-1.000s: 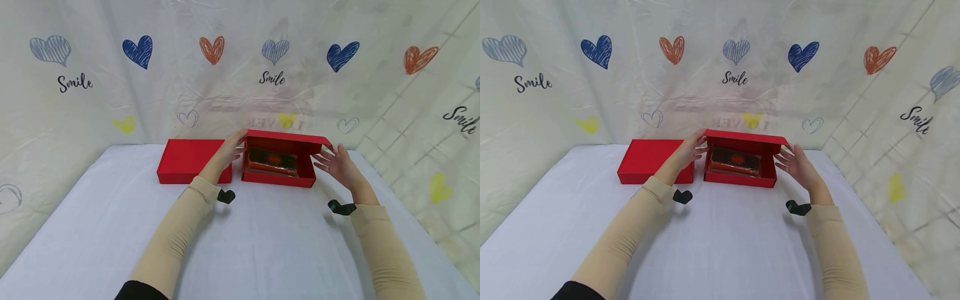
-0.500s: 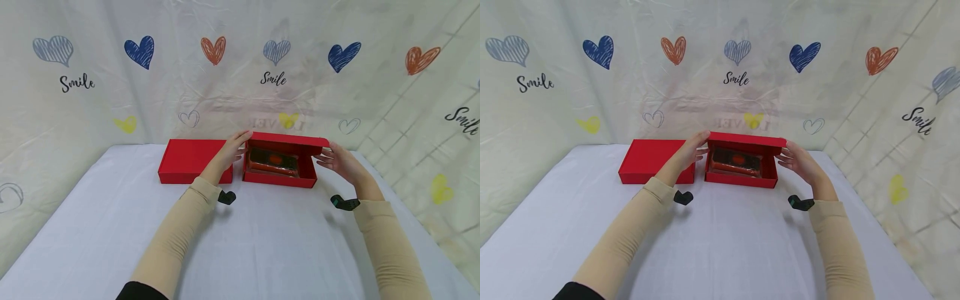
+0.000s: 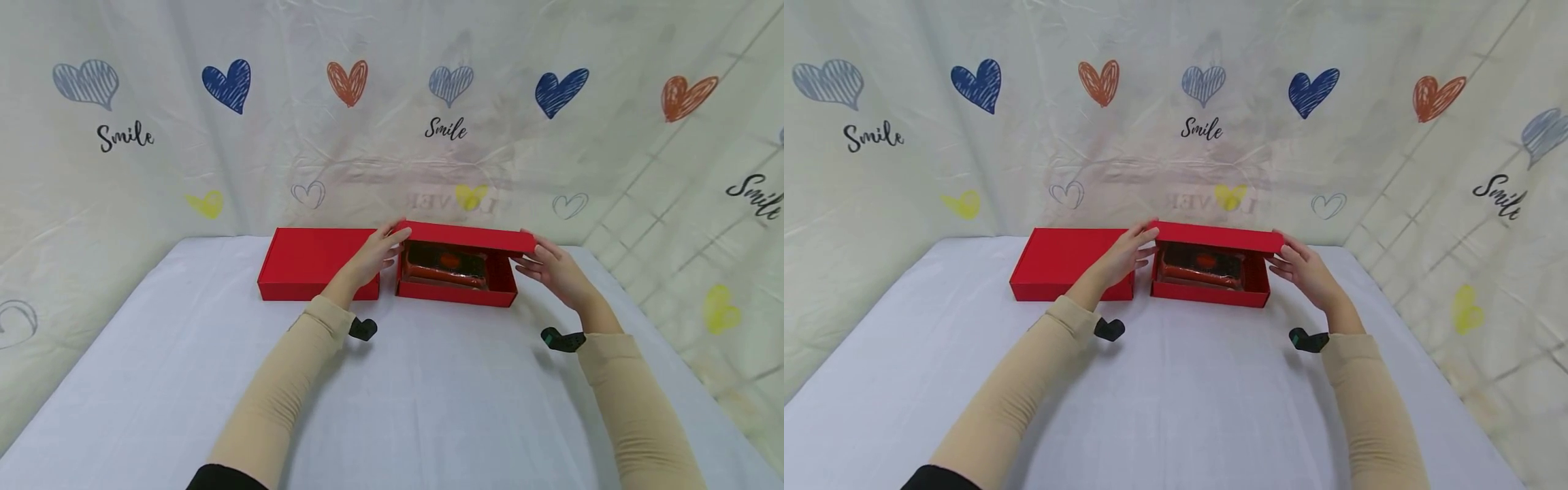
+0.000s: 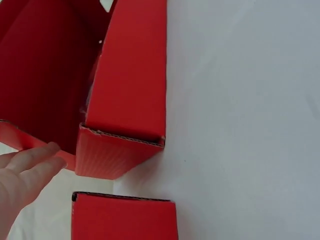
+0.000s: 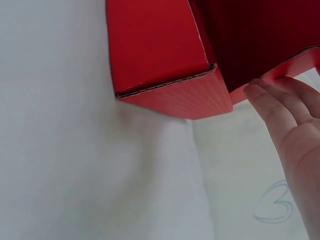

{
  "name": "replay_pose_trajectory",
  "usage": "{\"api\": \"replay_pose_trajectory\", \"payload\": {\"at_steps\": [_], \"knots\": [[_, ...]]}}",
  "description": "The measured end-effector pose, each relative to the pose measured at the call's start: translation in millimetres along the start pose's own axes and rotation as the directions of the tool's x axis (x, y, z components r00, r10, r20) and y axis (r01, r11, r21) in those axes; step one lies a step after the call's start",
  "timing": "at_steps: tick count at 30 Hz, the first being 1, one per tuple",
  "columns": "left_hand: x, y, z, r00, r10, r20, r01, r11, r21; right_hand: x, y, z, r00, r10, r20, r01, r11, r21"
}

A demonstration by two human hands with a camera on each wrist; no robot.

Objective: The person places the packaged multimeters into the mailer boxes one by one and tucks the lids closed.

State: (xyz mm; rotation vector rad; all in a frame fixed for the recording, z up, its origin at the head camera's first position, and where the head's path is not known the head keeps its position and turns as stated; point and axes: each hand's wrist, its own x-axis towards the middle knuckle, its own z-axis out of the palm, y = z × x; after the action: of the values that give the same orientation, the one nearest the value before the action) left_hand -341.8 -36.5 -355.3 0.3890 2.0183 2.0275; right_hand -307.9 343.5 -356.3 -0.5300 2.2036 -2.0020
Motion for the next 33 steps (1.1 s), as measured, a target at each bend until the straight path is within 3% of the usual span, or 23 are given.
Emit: {"api": "replay_pose_trajectory", "payload": {"at_steps": [6,14,21,33], "knots": [[-3.7,-5.8,-6.8,0.999,0.020,0.044,-0.024,0.996,0.081,-2.7,5.0,-0.3,1.000,-0.001,0.004,0.001,1.000,0.007],[-5.1,-13.2,-12.1,0.994,0.056,0.090,-0.074,0.974,0.212,-5.7,10.6,-2.0,1.000,-0.019,0.001,0.019,0.999,0.033],[-11.7,-16.4,-5.6,0.994,0.090,0.062,-0.102,0.965,0.243,-7.8,16.5,-8.0,1.000,-0.018,-0.006,0.018,1.000,-0.020],[-11.9,-20.3,6.2,0.991,0.131,0.004,-0.125,0.940,0.318,-11.4,21.9,-14.2,1.000,-0.007,0.001,0.007,0.995,0.097]]}}
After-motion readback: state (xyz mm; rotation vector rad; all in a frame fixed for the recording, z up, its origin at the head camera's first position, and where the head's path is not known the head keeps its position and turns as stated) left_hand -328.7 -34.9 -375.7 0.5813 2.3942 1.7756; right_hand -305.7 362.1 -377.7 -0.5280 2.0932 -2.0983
